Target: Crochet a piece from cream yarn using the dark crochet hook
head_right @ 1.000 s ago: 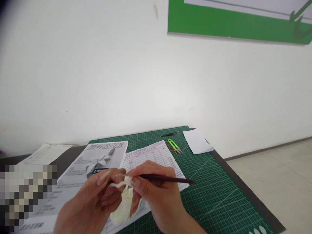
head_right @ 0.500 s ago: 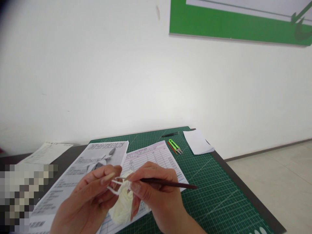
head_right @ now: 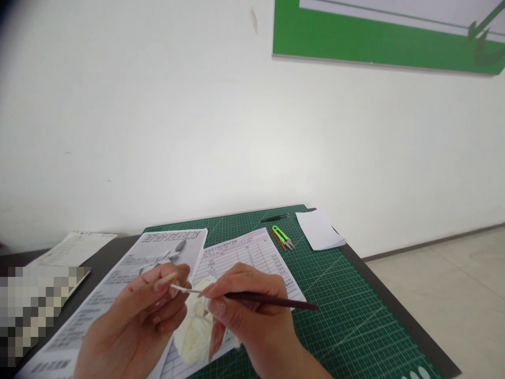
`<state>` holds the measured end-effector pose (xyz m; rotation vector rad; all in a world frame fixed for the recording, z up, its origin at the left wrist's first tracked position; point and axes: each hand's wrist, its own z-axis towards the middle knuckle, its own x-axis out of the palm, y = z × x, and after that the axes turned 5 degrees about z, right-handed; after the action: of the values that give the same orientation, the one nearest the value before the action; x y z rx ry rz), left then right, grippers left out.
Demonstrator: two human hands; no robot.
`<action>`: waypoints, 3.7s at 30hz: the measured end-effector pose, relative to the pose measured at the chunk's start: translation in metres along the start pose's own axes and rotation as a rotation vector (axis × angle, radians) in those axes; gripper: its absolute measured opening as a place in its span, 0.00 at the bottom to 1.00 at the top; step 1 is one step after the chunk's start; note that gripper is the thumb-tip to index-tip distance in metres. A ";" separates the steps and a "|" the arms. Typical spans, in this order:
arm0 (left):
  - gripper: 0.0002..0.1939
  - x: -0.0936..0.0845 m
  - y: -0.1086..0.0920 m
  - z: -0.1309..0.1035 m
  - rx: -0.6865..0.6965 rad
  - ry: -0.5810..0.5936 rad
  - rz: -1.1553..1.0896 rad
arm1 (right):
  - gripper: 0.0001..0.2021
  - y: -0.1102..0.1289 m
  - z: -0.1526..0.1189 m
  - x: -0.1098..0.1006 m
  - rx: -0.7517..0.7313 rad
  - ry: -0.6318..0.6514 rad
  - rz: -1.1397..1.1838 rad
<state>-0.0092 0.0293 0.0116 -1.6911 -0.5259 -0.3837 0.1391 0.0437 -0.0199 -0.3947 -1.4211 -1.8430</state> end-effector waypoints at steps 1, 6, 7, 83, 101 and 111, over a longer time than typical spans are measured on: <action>0.12 0.000 0.000 0.000 -0.001 0.001 0.003 | 0.04 0.000 0.000 0.000 -0.002 -0.009 -0.007; 0.13 0.001 0.001 -0.001 0.002 0.003 0.023 | 0.03 -0.001 0.000 -0.001 0.007 -0.010 -0.020; 0.13 0.001 0.002 0.000 0.003 0.003 0.026 | 0.04 -0.001 0.000 -0.001 0.005 -0.009 -0.024; 0.21 -0.019 0.009 0.016 0.226 0.130 0.712 | 0.09 0.010 0.014 -0.004 0.272 -0.050 -0.182; 0.21 -0.022 0.006 0.016 0.141 0.191 0.389 | 0.07 0.016 0.006 -0.008 0.210 0.017 -0.230; 0.22 -0.020 0.007 0.014 0.131 0.165 0.325 | 0.07 0.018 0.003 -0.007 0.130 0.062 -0.363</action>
<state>-0.0233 0.0400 -0.0073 -1.5682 -0.1463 -0.2433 0.1564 0.0478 -0.0111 -0.0120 -1.6397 -2.0093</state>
